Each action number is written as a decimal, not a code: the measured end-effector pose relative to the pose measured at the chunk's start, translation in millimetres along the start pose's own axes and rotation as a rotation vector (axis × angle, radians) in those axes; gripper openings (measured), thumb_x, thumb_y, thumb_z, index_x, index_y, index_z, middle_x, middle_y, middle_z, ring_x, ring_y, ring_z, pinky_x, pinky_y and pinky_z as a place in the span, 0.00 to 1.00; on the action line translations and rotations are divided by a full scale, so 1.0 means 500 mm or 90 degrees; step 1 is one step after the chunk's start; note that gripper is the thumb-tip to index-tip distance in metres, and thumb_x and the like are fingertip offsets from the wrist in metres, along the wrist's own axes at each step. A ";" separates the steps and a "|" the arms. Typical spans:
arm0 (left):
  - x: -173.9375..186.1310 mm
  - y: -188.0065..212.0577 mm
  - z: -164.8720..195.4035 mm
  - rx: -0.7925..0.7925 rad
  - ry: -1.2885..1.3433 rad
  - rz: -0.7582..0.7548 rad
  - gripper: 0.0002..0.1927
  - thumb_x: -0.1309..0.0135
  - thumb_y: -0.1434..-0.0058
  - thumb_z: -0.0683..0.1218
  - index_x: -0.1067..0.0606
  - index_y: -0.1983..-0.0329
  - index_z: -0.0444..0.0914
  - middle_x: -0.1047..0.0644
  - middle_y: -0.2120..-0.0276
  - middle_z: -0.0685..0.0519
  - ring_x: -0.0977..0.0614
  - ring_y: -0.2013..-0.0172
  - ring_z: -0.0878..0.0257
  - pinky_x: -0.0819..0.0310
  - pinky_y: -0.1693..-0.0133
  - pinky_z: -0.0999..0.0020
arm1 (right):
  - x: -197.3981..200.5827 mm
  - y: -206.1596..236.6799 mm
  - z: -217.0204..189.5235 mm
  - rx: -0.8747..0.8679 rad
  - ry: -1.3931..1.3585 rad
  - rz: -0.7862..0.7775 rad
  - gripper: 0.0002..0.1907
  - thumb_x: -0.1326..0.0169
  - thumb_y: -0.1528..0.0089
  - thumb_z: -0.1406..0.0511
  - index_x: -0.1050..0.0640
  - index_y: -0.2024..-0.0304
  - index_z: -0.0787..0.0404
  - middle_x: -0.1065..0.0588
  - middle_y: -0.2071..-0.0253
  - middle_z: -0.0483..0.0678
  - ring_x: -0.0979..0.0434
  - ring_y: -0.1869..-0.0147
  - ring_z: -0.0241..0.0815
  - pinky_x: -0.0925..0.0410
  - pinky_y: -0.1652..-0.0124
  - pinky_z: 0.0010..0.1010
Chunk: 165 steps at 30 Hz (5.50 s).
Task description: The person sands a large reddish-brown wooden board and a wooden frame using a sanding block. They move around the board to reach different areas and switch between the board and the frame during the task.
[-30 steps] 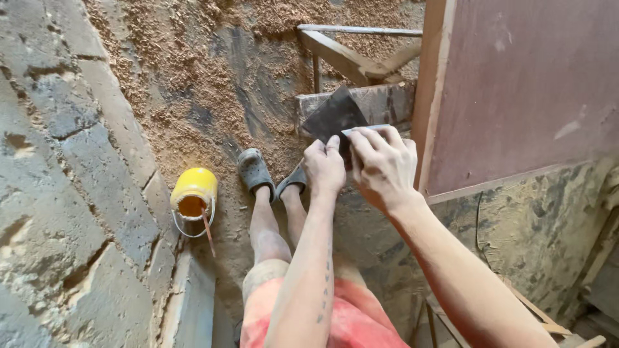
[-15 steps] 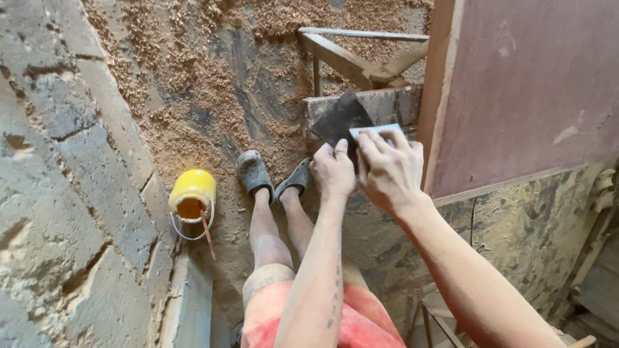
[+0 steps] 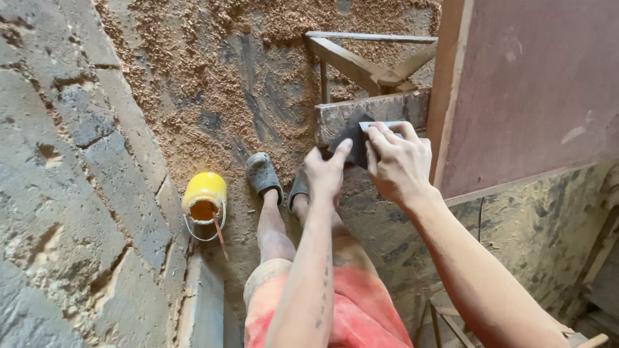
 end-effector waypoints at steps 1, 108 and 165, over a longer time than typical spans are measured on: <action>0.008 -0.008 0.012 -0.021 -0.100 0.037 0.20 0.32 0.48 0.54 0.19 0.64 0.32 0.16 0.68 0.43 0.16 0.68 0.57 0.23 0.63 0.61 | -0.001 -0.005 0.000 0.005 0.000 -0.001 0.11 0.43 0.37 0.65 0.19 0.52 0.56 0.19 0.48 0.43 0.23 0.47 0.45 0.32 0.60 0.42; -0.012 0.045 0.125 -0.238 -0.120 0.216 0.24 0.28 0.50 0.46 0.20 0.51 0.33 0.16 0.57 0.44 0.14 0.58 0.56 0.22 0.53 0.62 | 0.223 -0.149 -0.122 0.126 0.057 -0.052 0.21 0.44 0.50 0.62 0.20 0.53 0.47 0.21 0.58 0.41 0.24 0.51 0.48 0.32 0.67 0.53; 0.017 0.015 0.062 -0.024 -0.182 0.223 0.30 0.26 0.59 0.51 0.25 0.57 0.30 0.19 0.59 0.34 0.18 0.54 0.39 0.25 0.50 0.51 | -0.008 -0.088 -0.037 0.197 0.086 -0.180 0.07 0.47 0.35 0.62 0.20 0.58 0.53 0.19 0.60 0.39 0.26 0.52 0.45 0.36 0.67 0.46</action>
Point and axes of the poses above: each hand's wrist, its own y-axis away from the middle knuckle, its own x-axis out of the back of the hand, z = x × y, the point moved 10 cm from there along -y, towards the middle knuckle
